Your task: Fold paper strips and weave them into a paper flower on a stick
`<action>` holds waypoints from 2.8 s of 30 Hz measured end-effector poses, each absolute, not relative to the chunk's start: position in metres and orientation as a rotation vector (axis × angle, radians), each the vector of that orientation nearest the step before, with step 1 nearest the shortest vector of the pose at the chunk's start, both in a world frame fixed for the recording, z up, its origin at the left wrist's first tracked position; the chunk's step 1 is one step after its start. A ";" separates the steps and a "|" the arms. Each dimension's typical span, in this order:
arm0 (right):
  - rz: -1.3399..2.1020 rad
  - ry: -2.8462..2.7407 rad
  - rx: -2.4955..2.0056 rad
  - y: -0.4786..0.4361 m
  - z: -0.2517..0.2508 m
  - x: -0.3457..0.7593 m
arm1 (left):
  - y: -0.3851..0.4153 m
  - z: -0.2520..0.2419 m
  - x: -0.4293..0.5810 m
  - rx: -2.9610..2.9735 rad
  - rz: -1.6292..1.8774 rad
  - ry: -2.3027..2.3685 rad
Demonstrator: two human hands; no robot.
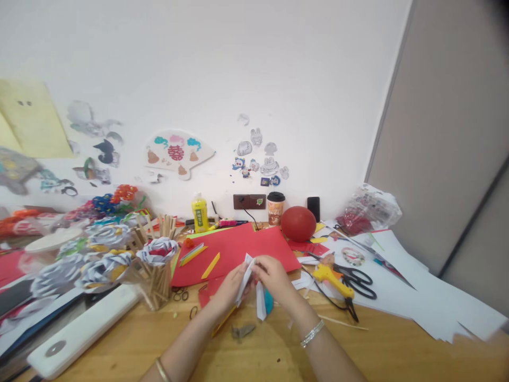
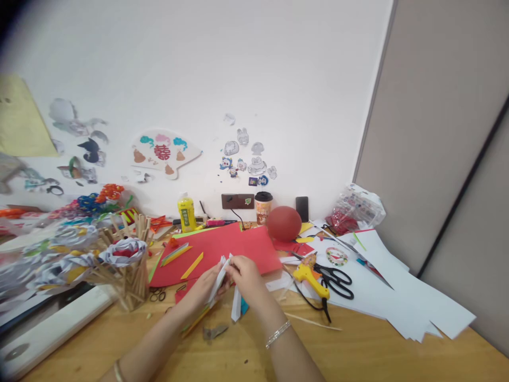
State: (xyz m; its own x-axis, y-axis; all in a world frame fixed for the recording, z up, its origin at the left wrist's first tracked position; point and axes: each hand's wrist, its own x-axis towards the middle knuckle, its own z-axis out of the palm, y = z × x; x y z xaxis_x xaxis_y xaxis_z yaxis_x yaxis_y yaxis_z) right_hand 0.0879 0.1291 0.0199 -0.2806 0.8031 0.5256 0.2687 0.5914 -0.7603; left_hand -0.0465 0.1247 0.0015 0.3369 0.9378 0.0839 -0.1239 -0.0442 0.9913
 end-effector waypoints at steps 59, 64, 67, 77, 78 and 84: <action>0.957 -1.554 -0.753 0.125 0.020 0.085 | 0.101 0.036 -0.049 1.437 1.028 0.937; 1.034 -1.482 -0.699 0.125 0.021 0.084 | 0.108 0.031 -0.054 1.342 0.873 0.799; 1.049 -1.434 -0.666 0.125 0.023 0.083 | 0.110 0.029 -0.053 1.252 0.893 0.730; 1.059 -1.439 -0.676 0.127 0.026 0.094 | 0.109 0.032 -0.059 1.189 0.700 0.724; 1.054 -1.435 -0.678 0.128 0.027 0.096 | 0.110 0.030 -0.060 1.200 0.671 0.724; 1.060 -1.408 -0.660 0.132 0.029 0.104 | 0.108 0.025 -0.056 1.240 0.765 0.700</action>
State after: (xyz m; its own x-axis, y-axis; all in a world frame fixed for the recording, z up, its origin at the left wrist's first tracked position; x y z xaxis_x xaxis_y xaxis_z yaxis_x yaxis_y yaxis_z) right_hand 0.1038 0.1318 0.0291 -0.1452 0.8788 0.4546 -0.1938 0.4253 -0.8841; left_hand -0.0563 0.1076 0.0254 0.5693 0.8204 -0.0529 -0.1255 0.1503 0.9806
